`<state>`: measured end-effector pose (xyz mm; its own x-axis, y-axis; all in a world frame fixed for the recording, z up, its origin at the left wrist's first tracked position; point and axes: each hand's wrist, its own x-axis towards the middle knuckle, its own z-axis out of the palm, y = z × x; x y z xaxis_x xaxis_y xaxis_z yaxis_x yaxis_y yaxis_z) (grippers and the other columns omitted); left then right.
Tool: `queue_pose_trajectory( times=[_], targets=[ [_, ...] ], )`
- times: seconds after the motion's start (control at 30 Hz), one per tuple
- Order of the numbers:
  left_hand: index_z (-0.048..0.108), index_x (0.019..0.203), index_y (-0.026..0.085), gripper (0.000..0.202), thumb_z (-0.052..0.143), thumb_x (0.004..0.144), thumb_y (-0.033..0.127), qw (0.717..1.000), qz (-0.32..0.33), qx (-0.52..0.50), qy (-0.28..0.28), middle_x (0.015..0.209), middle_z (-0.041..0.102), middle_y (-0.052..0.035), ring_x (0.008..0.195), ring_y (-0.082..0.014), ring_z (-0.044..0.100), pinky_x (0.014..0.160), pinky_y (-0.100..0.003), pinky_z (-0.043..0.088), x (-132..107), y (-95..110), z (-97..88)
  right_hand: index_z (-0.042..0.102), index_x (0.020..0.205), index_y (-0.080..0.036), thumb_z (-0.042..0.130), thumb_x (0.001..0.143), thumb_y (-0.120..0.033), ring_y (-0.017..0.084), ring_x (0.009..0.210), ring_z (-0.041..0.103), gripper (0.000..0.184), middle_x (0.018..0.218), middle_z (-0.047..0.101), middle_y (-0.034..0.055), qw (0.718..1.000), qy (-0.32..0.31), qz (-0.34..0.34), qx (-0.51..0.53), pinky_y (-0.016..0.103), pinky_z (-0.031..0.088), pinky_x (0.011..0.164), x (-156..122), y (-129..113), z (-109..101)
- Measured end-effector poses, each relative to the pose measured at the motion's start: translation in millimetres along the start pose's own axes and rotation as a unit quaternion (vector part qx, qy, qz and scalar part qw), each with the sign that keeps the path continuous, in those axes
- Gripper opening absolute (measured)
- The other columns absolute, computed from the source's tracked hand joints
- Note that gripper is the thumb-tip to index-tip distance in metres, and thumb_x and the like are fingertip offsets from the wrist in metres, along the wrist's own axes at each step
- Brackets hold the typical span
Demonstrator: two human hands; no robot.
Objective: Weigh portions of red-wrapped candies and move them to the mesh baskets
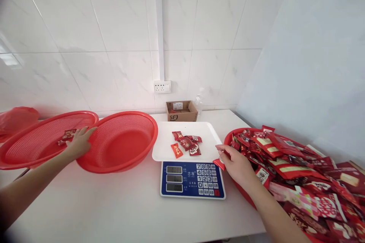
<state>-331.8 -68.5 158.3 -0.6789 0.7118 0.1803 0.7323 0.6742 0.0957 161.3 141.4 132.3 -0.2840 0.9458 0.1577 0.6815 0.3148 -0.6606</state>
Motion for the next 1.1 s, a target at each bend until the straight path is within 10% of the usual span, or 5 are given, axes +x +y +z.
queue_pose_trajectory(
  times=[0.2, 0.4, 0.7, 0.87, 1.1],
  targets=[
    [0.044, 0.137, 0.022, 0.047, 0.034, 0.094, 0.038, 0.977, 0.177, -0.071, -0.092, 0.152, 0.029, -0.0084, 0.144, -0.0313, 0.011, 0.111, -0.061, 0.013, -47.8, 93.7, -12.6, 0.067, 0.097, -0.023, 0.049, 0.077, -0.041, 0.023, 0.091, 0.066, 0.033, 0.101, 0.072, 0.0053, 0.998, -0.067, -0.014, 0.01, 0.035, 0.051, 0.082, 26.2, -3.9, -0.5],
    [0.021, 0.149, 0.026, 0.06, 0.038, 0.092, 0.024, 0.907, 0.304, -0.098, -0.274, 0.157, 0.011, -0.0129, 0.117, -0.0324, 0.056, 0.087, -0.043, 0.052, -83.1, 165.2, -8.2, 0.068, 0.094, -0.022, 0.052, 0.076, -0.033, 0.02, 0.078, 0.066, 0.027, 0.094, 0.071, 0.0053, 0.998, -0.057, -0.033, -0.005, 0.033, 0.05, 0.077, 62.9, -9.8, 9.5],
    [0.033, 0.142, 0.019, 0.045, 0.031, 0.097, 0.023, 0.93, 0.312, -0.098, -0.166, 0.155, 0.02, -0.0121, 0.142, -0.0277, 0.017, 0.111, -0.045, 0.029, -60.3, 218.6, 1.0, 0.065, 0.101, -0.021, 0.048, 0.077, -0.038, 0.019, 0.069, 0.063, 0.033, 0.091, 0.071, 0.0038, 0.999, -0.037, -0.035, -0.013, 0.034, 0.047, 0.074, 71.3, 0.7, 22.5],
    [0.053, 0.123, 0.02, 0.034, 0.05, 0.092, 0.032, 0.85, 0.477, -0.117, -0.193, 0.129, 0.056, -0.0087, 0.12, -0.0226, 0.051, 0.1, -0.033, 0.042, -69.9, 258.2, 15.2, 0.064, 0.099, -0.023, 0.047, 0.077, -0.041, 0.019, 0.069, 0.064, 0.033, 0.089, 0.072, 0.0023, 0.998, -0.041, -0.042, -0.011, 0.034, 0.047, 0.072, 67.6, 2.5, 21.9],
    [0.056, 0.11, 0.016, 0.024, 0.038, 0.094, 0.02, 0.88, 0.444, -0.084, -0.143, 0.111, 0.062, -0.0138, 0.1, -0.0271, 0.06, 0.081, -0.037, 0.049, -61.6, 276.4, 30.0, 0.065, 0.099, -0.024, 0.047, 0.077, -0.043, 0.019, 0.07, 0.063, 0.035, 0.09, 0.072, 0.0022, 0.997, -0.055, -0.058, -0.004, 0.035, 0.047, 0.072, 67.7, 7.7, 21.8]
  ],
)
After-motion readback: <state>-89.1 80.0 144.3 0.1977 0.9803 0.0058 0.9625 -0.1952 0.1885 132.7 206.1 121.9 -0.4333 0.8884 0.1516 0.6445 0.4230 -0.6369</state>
